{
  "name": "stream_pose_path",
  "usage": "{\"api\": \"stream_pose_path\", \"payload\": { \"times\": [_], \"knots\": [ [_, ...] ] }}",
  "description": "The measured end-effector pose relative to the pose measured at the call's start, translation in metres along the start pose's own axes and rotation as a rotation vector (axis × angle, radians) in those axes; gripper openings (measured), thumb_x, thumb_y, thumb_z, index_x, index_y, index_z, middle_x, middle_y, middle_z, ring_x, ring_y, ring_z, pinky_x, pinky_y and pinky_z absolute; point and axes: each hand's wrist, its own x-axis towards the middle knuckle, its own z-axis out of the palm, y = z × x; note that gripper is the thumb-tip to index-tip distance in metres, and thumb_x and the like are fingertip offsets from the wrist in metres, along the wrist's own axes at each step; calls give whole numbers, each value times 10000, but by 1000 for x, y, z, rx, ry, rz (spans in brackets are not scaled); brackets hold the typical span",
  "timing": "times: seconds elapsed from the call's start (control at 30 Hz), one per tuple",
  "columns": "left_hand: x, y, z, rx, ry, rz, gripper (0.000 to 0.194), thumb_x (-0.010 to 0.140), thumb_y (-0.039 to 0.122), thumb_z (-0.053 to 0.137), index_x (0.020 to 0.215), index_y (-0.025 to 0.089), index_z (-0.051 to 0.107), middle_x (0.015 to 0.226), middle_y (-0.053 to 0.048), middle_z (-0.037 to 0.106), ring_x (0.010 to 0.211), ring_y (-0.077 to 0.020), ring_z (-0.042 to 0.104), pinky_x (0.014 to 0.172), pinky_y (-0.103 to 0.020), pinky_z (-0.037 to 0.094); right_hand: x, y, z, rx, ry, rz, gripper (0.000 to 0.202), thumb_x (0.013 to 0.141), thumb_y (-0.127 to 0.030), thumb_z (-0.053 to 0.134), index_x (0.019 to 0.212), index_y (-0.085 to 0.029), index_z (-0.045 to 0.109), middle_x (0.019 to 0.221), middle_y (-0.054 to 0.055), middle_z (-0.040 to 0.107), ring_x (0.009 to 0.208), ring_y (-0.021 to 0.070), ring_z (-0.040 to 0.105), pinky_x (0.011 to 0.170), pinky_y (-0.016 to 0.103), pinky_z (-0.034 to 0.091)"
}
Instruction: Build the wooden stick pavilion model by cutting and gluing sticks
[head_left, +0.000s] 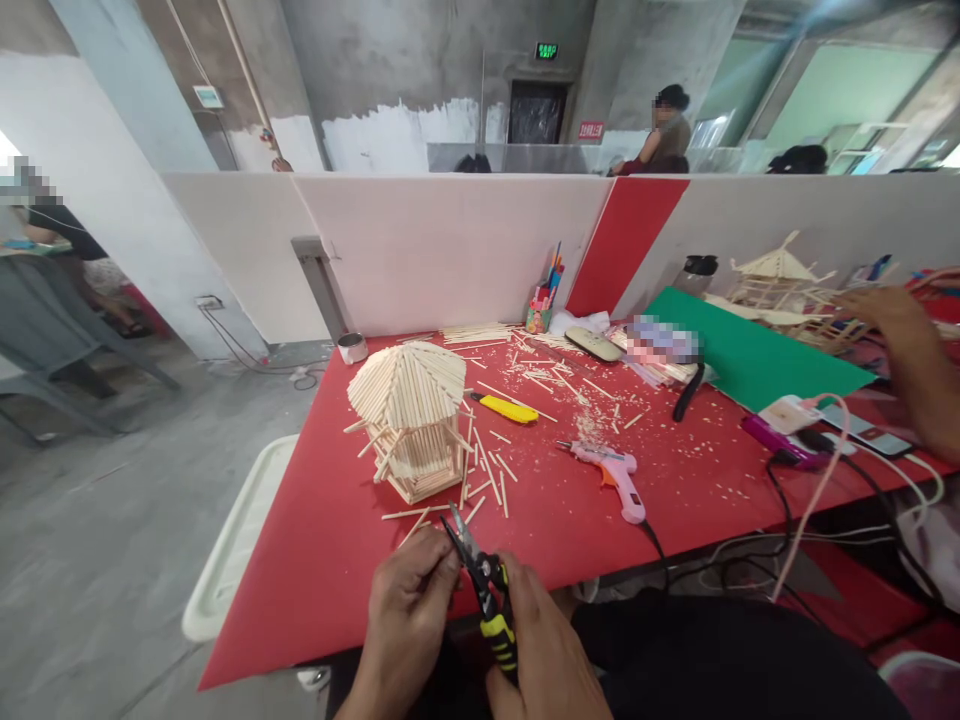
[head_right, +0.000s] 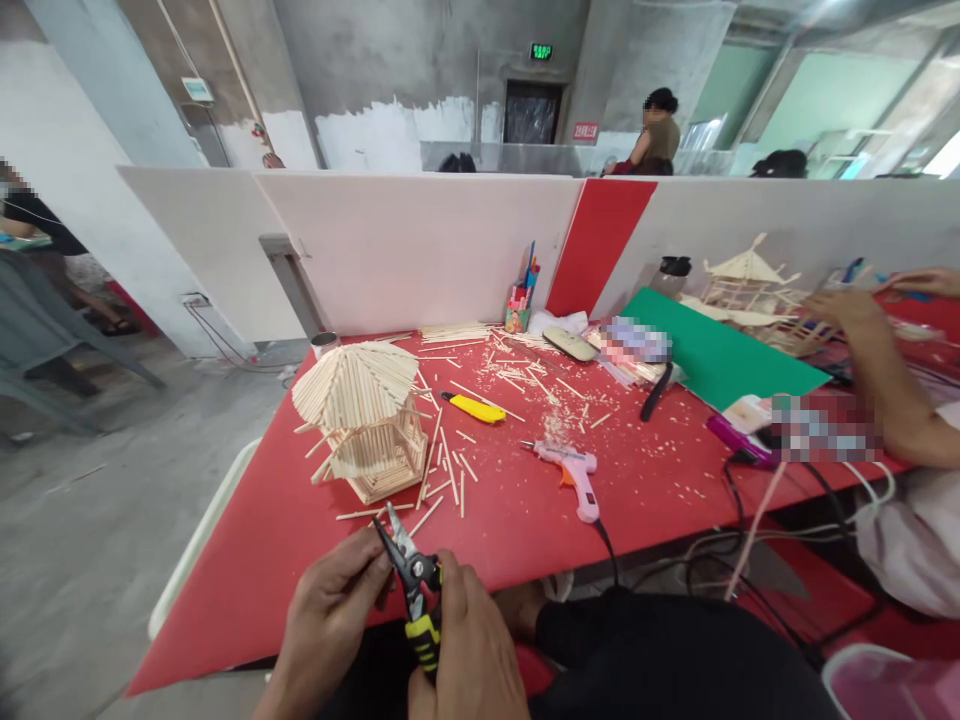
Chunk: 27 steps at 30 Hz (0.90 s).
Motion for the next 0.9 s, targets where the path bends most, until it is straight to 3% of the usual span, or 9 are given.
{"api": "stream_pose_path", "payload": {
  "times": [0.33, 0.67, 0.77, 0.9],
  "knots": [
    [-2, -2, 5, -73, 52, -96, 332, 865, 282, 534, 550, 179, 508, 564, 9, 449, 534, -127, 442, 506, -218, 347, 4, -1, 2, 112, 51, -2, 793, 582, -92, 458, 1373, -110, 403, 1331, 136, 535, 1234, 260, 509, 1007, 350, 434],
    [1, -6, 14, -376, 94, -351, 312, 739, 428, 691, 616, 142, 672, 568, -16, 553, 492, -127, 509, 457, -216, 415, 14, -4, -13, 273, -12, 13, 632, 631, -120, 432, 1257, -153, 510, 1104, 108, 668, 1030, 236, 636, 893, 313, 484],
    [1, -9, 17, -475, 128, -442, 348, 690, 478, 730, 662, 132, 699, 558, -21, 591, 461, -117, 522, 430, -210, 426, 22, 3, -21, 159, 35, 67, 576, 711, -144, 416, 1282, -135, 489, 1169, 132, 638, 1083, 240, 609, 927, 328, 459],
    [2, -9, 17, -585, 147, -513, 384, 650, 505, 760, 668, 127, 696, 543, -7, 597, 437, -84, 508, 401, -176, 408, 56, 11, -37, -192, 23, 289, 614, 787, -240, 451, 1361, -27, 400, 1179, 202, 600, 1050, 304, 607, 865, 389, 479]
  ]
}}
